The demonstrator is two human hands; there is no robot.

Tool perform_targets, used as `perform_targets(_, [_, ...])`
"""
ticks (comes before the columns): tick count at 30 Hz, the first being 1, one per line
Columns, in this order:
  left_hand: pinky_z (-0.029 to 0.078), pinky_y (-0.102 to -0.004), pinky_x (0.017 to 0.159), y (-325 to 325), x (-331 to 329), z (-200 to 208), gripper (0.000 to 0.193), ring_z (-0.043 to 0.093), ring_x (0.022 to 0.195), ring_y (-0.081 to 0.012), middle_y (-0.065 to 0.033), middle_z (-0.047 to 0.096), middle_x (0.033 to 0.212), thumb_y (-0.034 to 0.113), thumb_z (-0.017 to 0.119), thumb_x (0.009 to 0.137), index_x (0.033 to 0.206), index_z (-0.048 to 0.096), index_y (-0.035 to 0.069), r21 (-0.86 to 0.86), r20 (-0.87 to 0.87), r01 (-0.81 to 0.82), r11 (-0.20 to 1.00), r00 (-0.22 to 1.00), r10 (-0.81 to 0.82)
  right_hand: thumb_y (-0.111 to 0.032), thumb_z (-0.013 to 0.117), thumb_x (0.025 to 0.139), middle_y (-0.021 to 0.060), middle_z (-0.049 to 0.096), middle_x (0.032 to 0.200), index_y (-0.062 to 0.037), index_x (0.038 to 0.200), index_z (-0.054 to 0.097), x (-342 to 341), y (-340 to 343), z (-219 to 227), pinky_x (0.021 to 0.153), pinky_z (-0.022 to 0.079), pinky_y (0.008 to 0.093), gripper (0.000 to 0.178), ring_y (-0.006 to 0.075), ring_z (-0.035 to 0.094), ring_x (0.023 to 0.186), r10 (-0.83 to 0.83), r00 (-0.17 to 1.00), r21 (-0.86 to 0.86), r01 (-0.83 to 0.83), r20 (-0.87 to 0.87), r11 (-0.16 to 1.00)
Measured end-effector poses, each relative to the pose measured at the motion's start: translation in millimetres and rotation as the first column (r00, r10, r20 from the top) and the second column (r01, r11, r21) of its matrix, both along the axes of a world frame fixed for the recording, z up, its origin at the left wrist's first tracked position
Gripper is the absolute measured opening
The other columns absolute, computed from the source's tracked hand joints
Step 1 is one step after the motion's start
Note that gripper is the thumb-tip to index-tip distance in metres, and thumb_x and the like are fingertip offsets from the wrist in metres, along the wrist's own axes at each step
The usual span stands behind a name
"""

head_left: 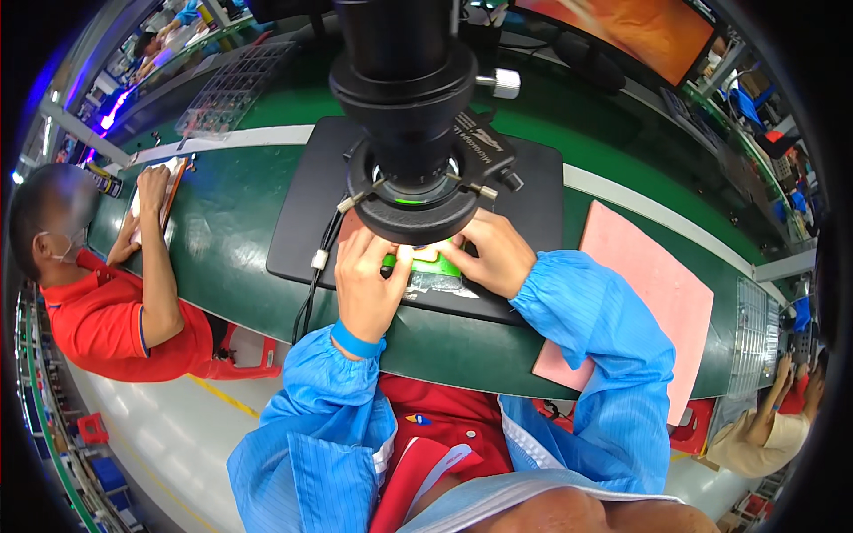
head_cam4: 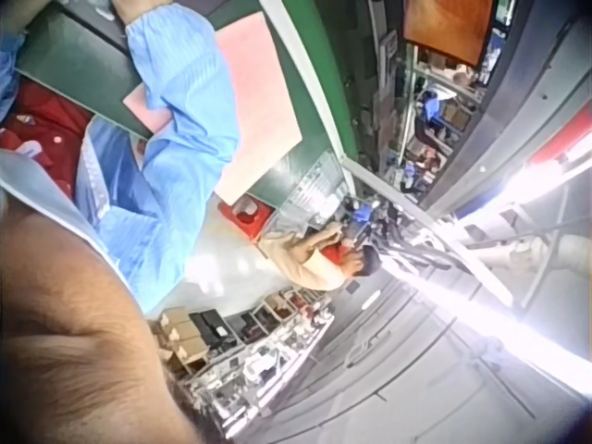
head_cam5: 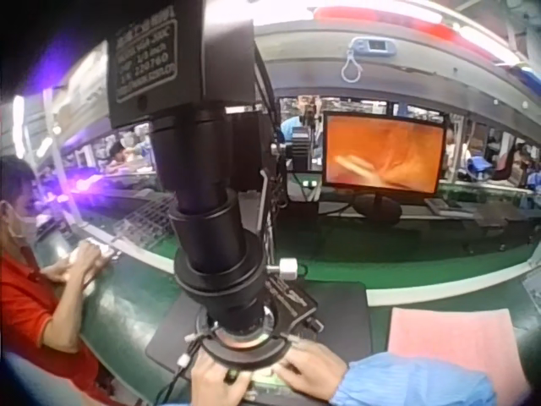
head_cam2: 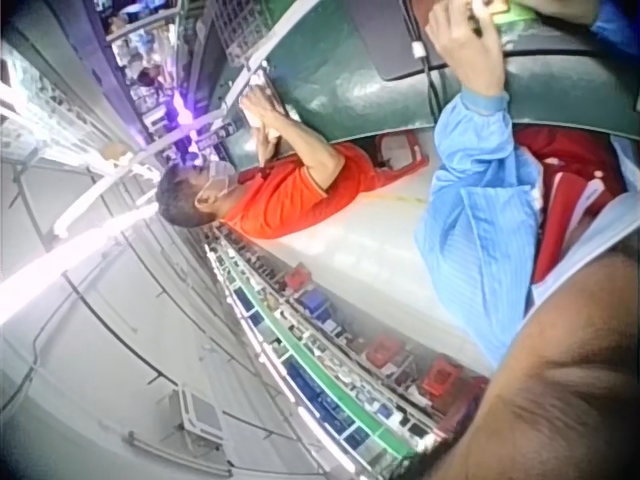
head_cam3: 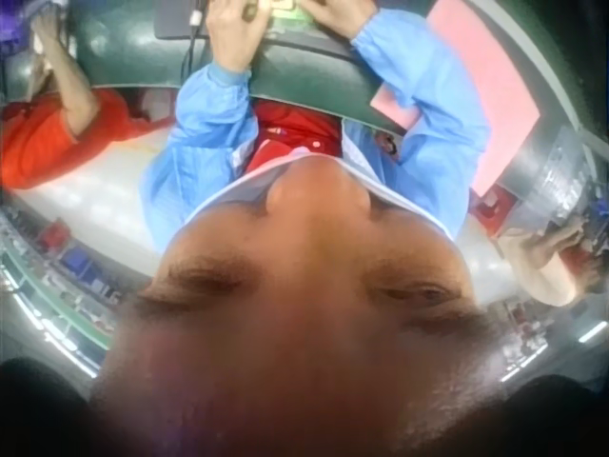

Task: Inspecting and assembling small electronic components on a circuit board using a microscope.

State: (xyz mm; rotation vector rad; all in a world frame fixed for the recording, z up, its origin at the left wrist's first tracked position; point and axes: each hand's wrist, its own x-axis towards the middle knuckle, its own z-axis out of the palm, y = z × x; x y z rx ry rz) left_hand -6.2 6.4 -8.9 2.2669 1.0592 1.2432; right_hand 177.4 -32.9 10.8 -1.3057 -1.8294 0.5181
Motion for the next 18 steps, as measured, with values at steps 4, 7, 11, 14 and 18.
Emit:
perform_targets(4, [0.039,-0.0388,0.068,1,1,-6,0.008,0.055,0.074,-0.0269,-0.0068,0.057,0.076,0.005,0.067,0.077,0.081,0.061,0.004,-0.032,0.009,0.002,0.999,1.000,-0.001,-0.018,0.070,0.082,0.0108,0.056,0.086,-0.0038,0.103,0.061,2,-1,-3,0.060,0.046,0.0366,0.027,0.0249,0.056,0.070,-0.017,0.999,-0.001,0.017,0.052,1.000])
perform_targets(7, [0.039,-0.0395,0.067,2,3,-5,0.008,0.056,0.075,-0.0277,-0.0072,0.058,0.077,0.005,0.068,0.077,0.080,0.061,0.003,0.026,-0.011,0.022,0.999,1.000,-0.022,-0.018,0.069,0.083,0.0109,0.057,0.092,-0.0044,0.104,0.062,6,2,-13,0.062,0.048,0.0365,0.026,0.0259,0.057,0.070,-0.028,0.987,0.026,0.025,0.157,0.999])
perform_targets(11, [0.043,-0.0399,0.075,1,1,-5,0.010,0.060,0.086,-0.0295,-0.0096,0.063,0.089,0.005,0.067,0.077,0.087,0.065,0.003,0.009,-0.059,0.000,1.000,0.998,0.000,-0.021,0.063,0.084,0.0092,0.052,0.097,-0.0079,0.095,0.057,2,3,-16,0.066,0.048,0.0426,0.018,0.0312,0.060,0.079,0.004,0.993,0.033,-0.008,0.115,0.999])
perform_targets(14, [0.044,-0.0401,0.078,0,-1,-3,0.014,0.060,0.090,-0.0313,-0.0116,0.063,0.094,0.004,0.067,0.077,0.090,0.066,0.003,0.000,-0.074,0.013,1.000,0.997,-0.013,-0.018,0.067,0.083,0.0105,0.054,0.101,-0.0087,0.102,0.059,2,2,-16,0.066,0.049,0.0406,0.023,0.0289,0.060,0.076,-0.006,0.989,0.014,0.004,0.151,1.000])
perform_targets(18, [0.044,-0.0410,0.078,-2,-2,-5,0.014,0.059,0.089,-0.0324,-0.0127,0.063,0.095,0.004,0.067,0.077,0.091,0.066,0.003,0.002,-0.085,0.013,1.000,0.996,-0.013,-0.013,0.069,0.081,0.0122,0.056,0.106,-0.0099,0.113,0.060,5,1,-17,0.066,0.050,0.0392,0.034,0.0265,0.061,0.073,0.029,0.985,-0.027,-0.024,0.171,0.999])
